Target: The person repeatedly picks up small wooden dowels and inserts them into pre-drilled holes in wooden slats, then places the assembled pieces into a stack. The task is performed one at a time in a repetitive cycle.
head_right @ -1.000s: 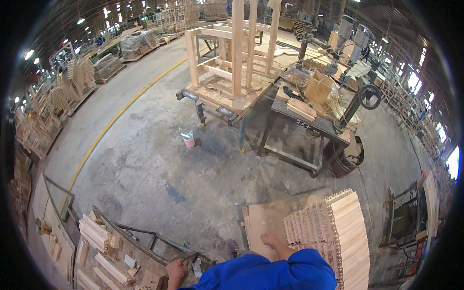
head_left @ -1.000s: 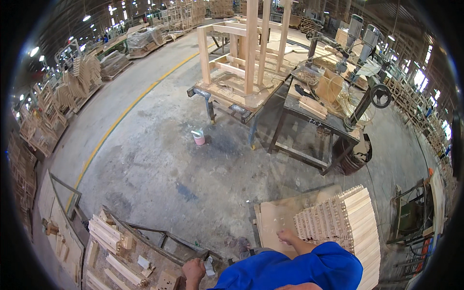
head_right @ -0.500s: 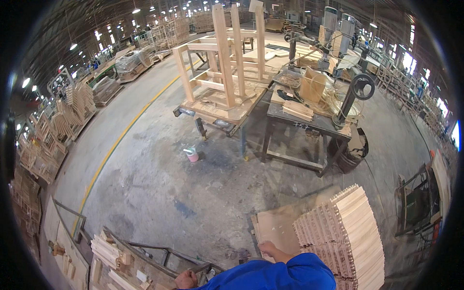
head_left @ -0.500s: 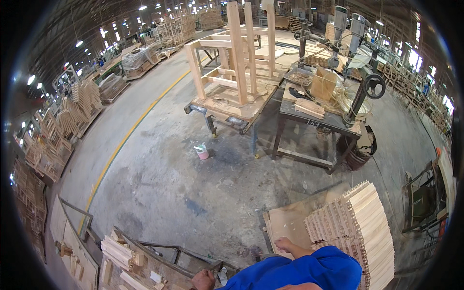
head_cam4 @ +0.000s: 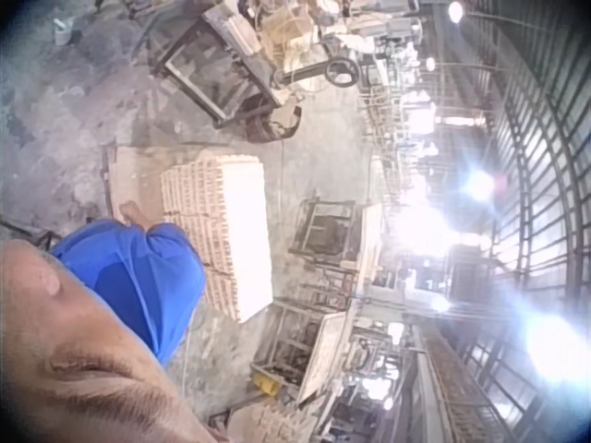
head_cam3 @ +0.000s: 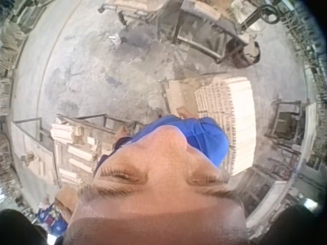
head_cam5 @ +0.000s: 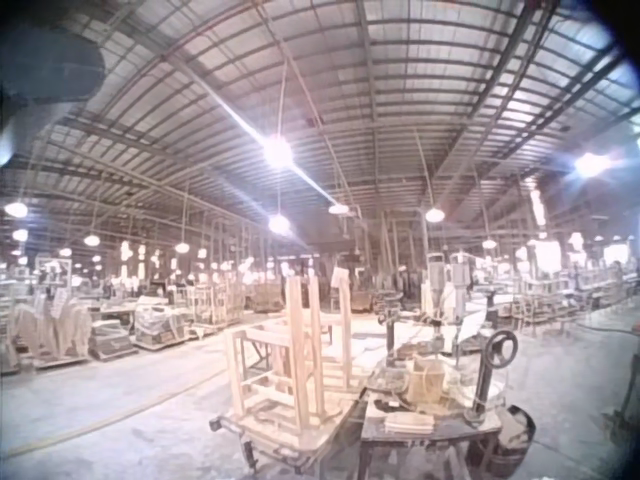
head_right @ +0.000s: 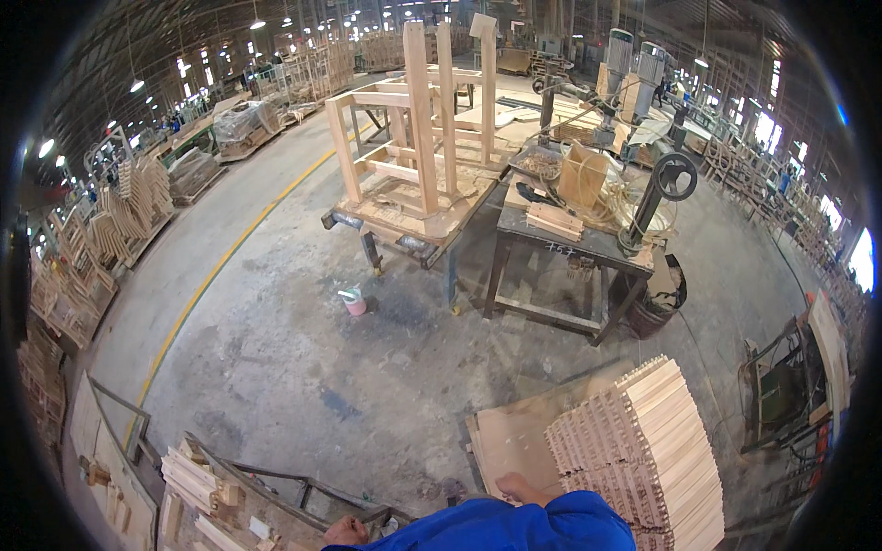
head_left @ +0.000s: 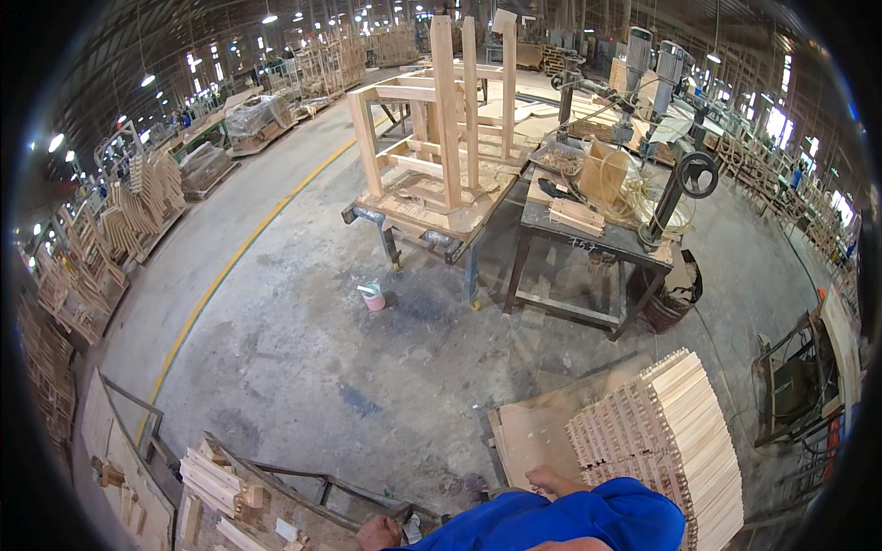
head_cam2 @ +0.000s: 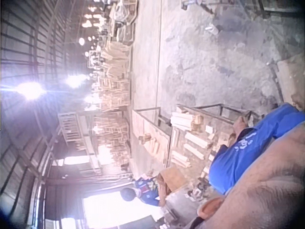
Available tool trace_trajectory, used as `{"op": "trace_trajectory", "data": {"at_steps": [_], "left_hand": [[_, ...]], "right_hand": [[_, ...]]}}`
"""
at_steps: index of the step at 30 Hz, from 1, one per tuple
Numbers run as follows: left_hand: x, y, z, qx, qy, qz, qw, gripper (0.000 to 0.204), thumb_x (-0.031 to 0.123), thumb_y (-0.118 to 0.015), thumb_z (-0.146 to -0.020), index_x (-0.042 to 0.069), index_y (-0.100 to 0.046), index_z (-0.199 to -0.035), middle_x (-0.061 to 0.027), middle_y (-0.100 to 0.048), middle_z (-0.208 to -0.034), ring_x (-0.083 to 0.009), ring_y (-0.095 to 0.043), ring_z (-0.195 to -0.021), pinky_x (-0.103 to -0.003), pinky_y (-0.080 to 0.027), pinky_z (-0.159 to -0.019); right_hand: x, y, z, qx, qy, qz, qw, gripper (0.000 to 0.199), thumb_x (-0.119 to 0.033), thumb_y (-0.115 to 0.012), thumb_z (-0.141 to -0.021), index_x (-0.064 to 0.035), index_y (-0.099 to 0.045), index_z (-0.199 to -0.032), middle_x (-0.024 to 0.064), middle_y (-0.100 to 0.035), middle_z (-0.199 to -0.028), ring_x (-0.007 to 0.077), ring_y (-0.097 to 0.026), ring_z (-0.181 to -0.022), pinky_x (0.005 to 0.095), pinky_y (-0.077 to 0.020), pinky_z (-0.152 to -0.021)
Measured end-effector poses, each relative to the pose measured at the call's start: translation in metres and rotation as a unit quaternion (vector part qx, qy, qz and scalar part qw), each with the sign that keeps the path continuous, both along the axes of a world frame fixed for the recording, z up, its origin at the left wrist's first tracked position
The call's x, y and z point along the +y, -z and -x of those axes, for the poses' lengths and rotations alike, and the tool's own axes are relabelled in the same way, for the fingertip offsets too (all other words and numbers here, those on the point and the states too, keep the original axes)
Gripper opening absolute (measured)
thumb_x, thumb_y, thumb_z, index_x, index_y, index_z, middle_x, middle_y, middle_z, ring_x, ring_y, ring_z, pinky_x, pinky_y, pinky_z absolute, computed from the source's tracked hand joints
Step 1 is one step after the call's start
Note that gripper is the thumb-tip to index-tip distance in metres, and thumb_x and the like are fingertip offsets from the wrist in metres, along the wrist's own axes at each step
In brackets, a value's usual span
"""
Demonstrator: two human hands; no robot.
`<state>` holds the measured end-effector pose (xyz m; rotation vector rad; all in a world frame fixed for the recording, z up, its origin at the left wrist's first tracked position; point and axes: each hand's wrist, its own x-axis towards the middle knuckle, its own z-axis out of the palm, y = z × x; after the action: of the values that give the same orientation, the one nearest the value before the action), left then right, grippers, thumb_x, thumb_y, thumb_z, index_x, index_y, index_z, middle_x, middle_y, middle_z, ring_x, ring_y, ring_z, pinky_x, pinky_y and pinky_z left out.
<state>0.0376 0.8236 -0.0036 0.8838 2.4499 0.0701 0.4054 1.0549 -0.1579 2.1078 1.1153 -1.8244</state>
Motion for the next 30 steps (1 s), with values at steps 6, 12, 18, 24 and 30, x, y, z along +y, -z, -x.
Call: {"op": "trace_trajectory", "data": {"at_steps": [6,12,18,24,30], "left_hand": [[-0.004,0.01,0.004,0.119,0.035,-0.029,0.992,0.022,0.034,-0.069,-0.089,0.014,-0.077,-0.088,-0.0157,-0.075,-0.083,-0.0387,-0.073,-0.081,-0.051,-0.057,-0.075],[-0.01,0.011,0.007,-0.019,-0.007,-0.029,0.999,0.018,0.029,-0.063,-0.096,0.013,-0.072,-0.097,-0.0212,-0.072,-0.097,-0.0403,-0.068,-0.096,-0.05,-0.052,-0.084],[-0.009,0.008,0.008,-0.017,-0.021,-0.06,0.998,0.02,0.032,-0.066,-0.092,0.013,-0.072,-0.098,-0.0199,-0.073,-0.1,-0.0404,-0.068,-0.099,-0.049,-0.053,-0.086],[-0.011,0.0,0.002,0.0,-0.008,-0.005,1.0,0.028,0.037,-0.064,-0.093,0.01,-0.073,-0.096,-0.0213,-0.074,-0.098,-0.0442,-0.069,-0.101,-0.053,-0.054,-0.09],[-0.014,-0.007,-0.001,0.022,0.002,-0.098,0.995,0.03,0.035,-0.061,-0.096,0.008,-0.073,-0.093,-0.023,-0.073,-0.097,-0.0457,-0.069,-0.1,-0.055,-0.054,-0.089]], "right_hand": [[-0.011,-0.009,0.019,0.03,0.011,-0.016,0.999,0.039,-0.027,-0.061,-0.1,0.0023,-0.067,-0.124,0.0188,-0.067,-0.103,0.0305,-0.069,-0.083,0.0477,-0.0562,-0.069],[-0.008,-0.01,0.017,0.042,0.021,-0.039,0.998,0.037,-0.031,-0.062,-0.101,-0.0007,-0.069,-0.121,0.014,-0.066,-0.097,0.0262,-0.065,-0.078,0.0465,-0.0552,-0.066],[-0.012,-0.013,0.007,0.032,0.014,-0.017,0.999,0.031,-0.031,-0.062,-0.102,-0.0038,-0.068,-0.115,0.0102,-0.064,-0.093,0.0226,-0.062,-0.073,0.0428,-0.0521,-0.062],[-0.014,-0.02,-0.002,0.044,0.032,0.013,0.998,0.027,-0.029,-0.064,-0.103,-0.0034,-0.065,-0.113,0.0079,-0.061,-0.09,0.0181,-0.055,-0.066,0.0387,-0.0462,-0.053],[-0.013,-0.019,-0.001,0.051,0.035,0.01,0.998,0.03,-0.03,-0.064,-0.103,-0.0037,-0.065,-0.118,0.0073,-0.062,-0.091,0.0177,-0.055,-0.065,0.0372,-0.0473,-0.053]]}}
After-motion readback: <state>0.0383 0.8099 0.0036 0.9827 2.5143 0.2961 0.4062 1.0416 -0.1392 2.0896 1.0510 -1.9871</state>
